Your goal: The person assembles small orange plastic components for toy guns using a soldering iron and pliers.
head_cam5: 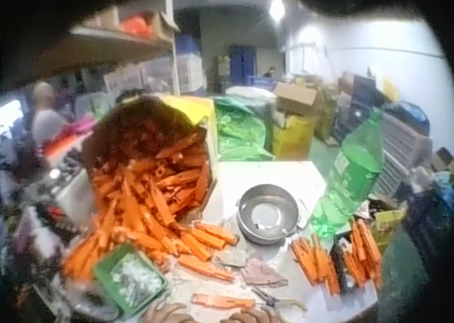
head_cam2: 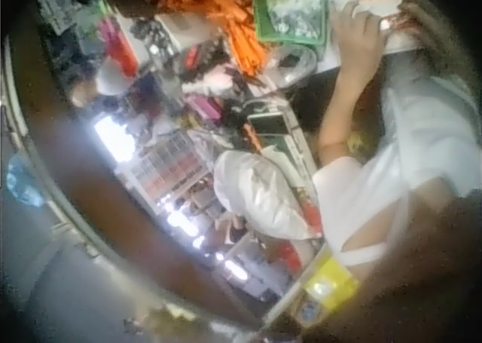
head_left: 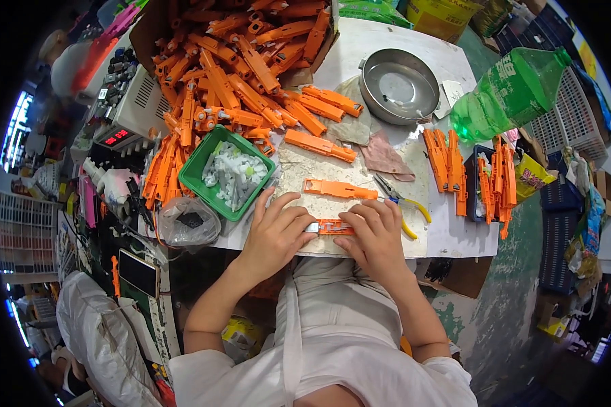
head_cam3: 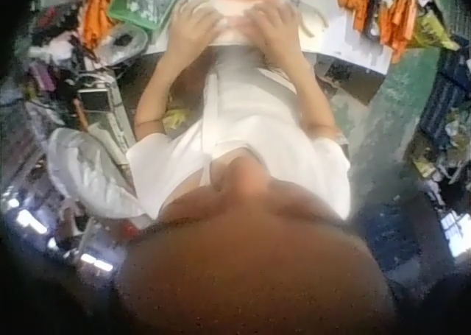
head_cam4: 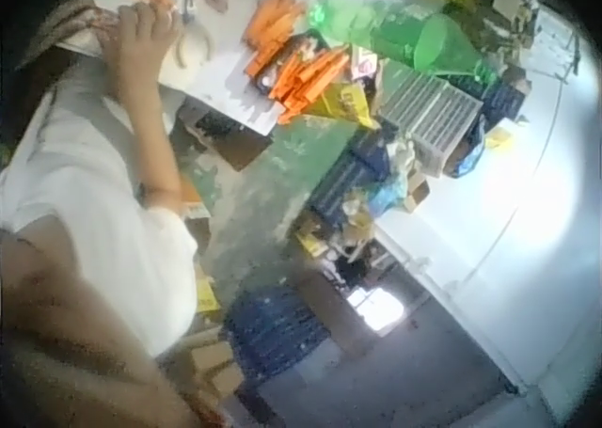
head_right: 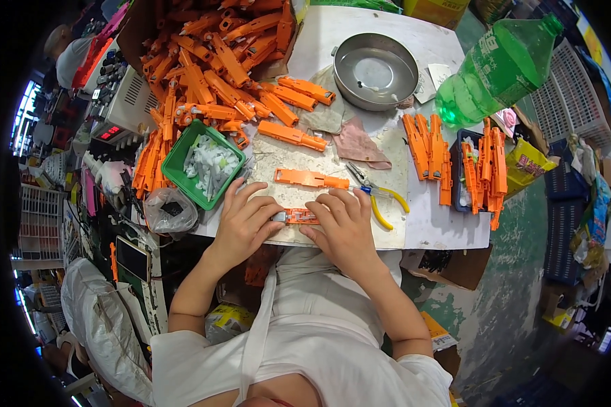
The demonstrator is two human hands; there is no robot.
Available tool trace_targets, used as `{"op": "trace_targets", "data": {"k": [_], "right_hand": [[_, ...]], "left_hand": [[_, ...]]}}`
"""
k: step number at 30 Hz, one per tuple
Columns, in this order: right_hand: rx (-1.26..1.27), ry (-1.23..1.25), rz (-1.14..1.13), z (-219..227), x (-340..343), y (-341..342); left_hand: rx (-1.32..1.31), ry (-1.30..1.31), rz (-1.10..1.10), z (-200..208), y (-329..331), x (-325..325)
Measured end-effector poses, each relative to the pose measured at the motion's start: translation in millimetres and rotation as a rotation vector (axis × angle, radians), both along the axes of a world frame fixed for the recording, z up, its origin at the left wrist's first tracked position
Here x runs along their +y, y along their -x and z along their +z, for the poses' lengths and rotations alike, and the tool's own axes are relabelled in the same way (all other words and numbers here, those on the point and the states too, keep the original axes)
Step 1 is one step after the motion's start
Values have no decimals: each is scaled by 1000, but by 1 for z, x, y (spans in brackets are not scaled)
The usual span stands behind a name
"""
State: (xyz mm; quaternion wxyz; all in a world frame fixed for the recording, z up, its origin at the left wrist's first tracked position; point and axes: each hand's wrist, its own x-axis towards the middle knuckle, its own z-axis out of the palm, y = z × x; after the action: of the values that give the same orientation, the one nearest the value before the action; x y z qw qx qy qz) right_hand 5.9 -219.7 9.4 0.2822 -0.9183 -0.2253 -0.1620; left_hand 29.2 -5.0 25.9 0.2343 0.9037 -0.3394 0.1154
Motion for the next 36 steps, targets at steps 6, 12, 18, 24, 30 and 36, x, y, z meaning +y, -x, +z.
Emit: {"op": "trace_targets", "data": {"k": [6, 12, 18, 24, 30, 36], "right_hand": [[7, 43, 23, -11, 4, -4], [7, 31, 42, -13, 3, -5], [12, 39, 38, -14, 3, -6], [11, 36, 36, -13, 4, -7], [26, 49, 55, -10, 2, -8], [-47, -7, 17, 2, -5, -31]], "left_hand": [[55, -17, -21, -3, -6, -1], [101, 5, 16, -4, -3, -5], [124, 43, 23, -7, -4, -1], [119, 95, 53, -14, 0, -1], [105, 130, 71, -21, 3, -1], [60, 148, 59, -26, 5, 0]]}}
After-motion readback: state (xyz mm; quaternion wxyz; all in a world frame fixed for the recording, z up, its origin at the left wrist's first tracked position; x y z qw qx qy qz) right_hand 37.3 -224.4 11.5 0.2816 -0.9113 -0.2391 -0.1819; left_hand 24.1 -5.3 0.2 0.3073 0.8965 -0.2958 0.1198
